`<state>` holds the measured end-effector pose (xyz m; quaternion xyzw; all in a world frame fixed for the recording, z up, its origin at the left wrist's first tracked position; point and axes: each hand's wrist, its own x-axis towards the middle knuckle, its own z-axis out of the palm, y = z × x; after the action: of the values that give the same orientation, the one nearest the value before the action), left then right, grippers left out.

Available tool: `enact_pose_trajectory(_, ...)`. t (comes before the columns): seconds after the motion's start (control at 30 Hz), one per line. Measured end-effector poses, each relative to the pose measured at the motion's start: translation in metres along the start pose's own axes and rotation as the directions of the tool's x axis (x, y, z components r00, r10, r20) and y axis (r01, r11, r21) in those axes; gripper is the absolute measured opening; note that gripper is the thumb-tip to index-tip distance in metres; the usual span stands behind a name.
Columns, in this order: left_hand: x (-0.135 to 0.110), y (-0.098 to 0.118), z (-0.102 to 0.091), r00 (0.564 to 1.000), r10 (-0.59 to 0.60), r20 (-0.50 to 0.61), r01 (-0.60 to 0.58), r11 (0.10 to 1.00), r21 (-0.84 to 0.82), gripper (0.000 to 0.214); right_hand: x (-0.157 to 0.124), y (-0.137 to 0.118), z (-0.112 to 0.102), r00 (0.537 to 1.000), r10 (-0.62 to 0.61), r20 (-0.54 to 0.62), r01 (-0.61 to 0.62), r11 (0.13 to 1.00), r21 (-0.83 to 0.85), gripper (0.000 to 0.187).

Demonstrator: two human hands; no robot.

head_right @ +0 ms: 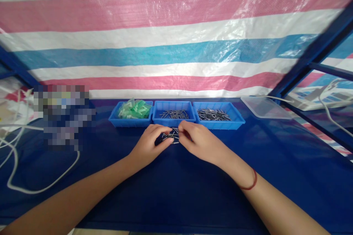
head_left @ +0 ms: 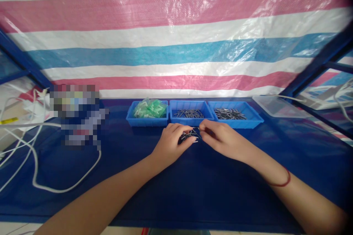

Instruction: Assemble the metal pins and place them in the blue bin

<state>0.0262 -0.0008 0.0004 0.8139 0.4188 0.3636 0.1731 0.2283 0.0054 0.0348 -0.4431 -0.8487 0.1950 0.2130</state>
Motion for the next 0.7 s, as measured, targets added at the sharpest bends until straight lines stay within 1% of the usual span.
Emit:
enact_pose_trajectory(0.1, 0.000, 0.001, -0.001, 0.999, -0.008, -0.035, 0.004, 0.993, -0.116, 0.018, -0.001, -0.005, 0.006, 0.999, -0.037, 0.015, 0.032, 0.970, 0.239, 0.012)
enact_pose_trajectory(0.17, 0.000, 0.001, 0.000, 0.998, -0.043, -0.046, 0.034, 0.985, -0.172, 0.017, -0.001, -0.006, 0.014, 0.999, -0.038, -0.006, 0.038, 0.937, 0.346, 0.013)
enact_pose_trajectory(0.3, 0.000, 0.002, 0.000, 0.990, -0.116, -0.080, 0.094, 0.965, -0.245, 0.017, 0.000, -0.006, 0.027, 0.997, 0.011, -0.073, 0.028, 0.857, 0.515, 0.016)
enact_pose_trajectory(0.43, 0.000, 0.004, -0.001, 0.984, -0.137, -0.112, 0.101, 0.954, -0.283, 0.013, 0.001, -0.009, 0.033, 0.992, 0.095, -0.082, -0.016, 0.744, 0.668, 0.019)
enact_pose_trajectory(0.53, 0.001, 0.004, -0.003, 0.981, -0.147, -0.129, 0.105, 0.953, -0.285, 0.011, 0.002, -0.009, 0.035, 0.993, 0.100, -0.069, -0.019, 0.687, 0.727, 0.019)
enact_pose_trajectory(0.6, 0.001, 0.004, -0.004, 0.979, -0.150, -0.139, 0.107, 0.954, -0.281, 0.012, 0.002, -0.009, 0.035, 0.995, 0.089, -0.051, -0.026, 0.699, 0.714, 0.020)
enact_pose_trajectory(0.7, 0.000, 0.005, -0.004, 0.981, -0.128, -0.147, 0.083, 0.957, -0.280, 0.012, 0.003, -0.007, 0.034, 0.997, 0.058, -0.060, -0.010, 0.793, 0.609, 0.021)
